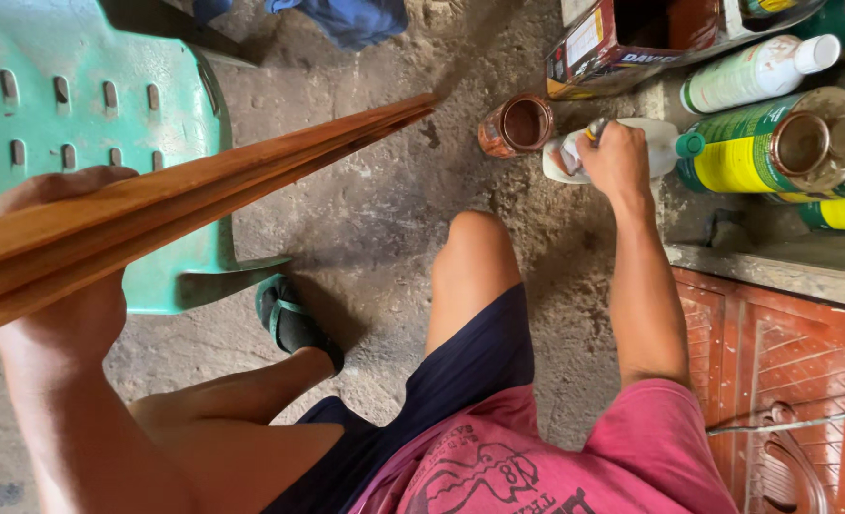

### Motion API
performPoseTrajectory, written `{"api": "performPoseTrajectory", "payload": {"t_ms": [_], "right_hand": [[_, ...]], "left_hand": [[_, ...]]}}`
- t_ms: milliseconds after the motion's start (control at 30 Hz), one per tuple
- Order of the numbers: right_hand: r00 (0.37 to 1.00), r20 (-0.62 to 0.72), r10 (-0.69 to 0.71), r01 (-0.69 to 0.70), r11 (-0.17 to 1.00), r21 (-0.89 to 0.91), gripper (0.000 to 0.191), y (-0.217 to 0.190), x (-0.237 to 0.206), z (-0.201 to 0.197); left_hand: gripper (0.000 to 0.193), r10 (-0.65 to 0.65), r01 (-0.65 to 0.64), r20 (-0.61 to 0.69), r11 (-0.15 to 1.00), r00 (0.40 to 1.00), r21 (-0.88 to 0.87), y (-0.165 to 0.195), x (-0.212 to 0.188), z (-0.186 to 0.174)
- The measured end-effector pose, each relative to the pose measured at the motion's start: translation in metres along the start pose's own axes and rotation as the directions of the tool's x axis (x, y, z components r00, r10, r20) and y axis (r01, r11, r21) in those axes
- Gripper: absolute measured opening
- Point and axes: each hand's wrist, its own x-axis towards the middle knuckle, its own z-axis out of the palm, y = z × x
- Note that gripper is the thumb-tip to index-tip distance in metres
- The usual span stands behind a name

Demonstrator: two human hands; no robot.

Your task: The person sits on a low stool holding a bundle of long wooden strips and brushes stain onto them with a paintbrush, dipping the brush into a stain can and rotating the strips to coat different sides. At the end the person carries the strips to a workbench and sets the brush and can down.

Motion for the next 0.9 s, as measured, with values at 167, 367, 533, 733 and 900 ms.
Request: {"api": "performPoseTrajectory", "payload": {"t_ms": [167, 367, 533, 733, 900], "right_hand": [[0.988, -0.084, 0.133, -0.098, 0.937, 0.334, 0.018, 0.0, -0.027, 0.012], [0.973, -0.146, 0.18, -0.093, 0.881, 0.463, 0.019, -0.039, -0.04, 0.018], [0.998, 0.049, 0.041, -0.062, 0.778, 0.625, 0.024, -0.107, -0.032, 0.034], [0.992, -0.067, -0.111, 0.128, 0.761, 0.636, 0.024, -0.146, -0.008, 0.054], [0.986, -0.054, -0.159, 0.162, 0.818, 0.552, 0.023, -0.17, -0.001, 0.054]], "left_hand": [[0.007, 0.004, -0.007, -0.064, 0.998, 0.998, -0.057, -0.001, -0.001, 0.006], [0.006, 0.06, -0.062, -0.069, 0.998, 0.996, -0.027, -0.002, 0.001, 0.006], [0.002, 0.074, -0.074, -0.043, 0.997, 0.996, -0.01, 0.009, 0.007, 0.008], [0.012, 0.022, -0.022, -0.008, 0.997, 1.0, -0.08, 0.021, 0.008, 0.012], [0.016, -0.012, 0.012, -0.001, 0.996, 1.0, -0.084, 0.026, 0.008, 0.015]]}}
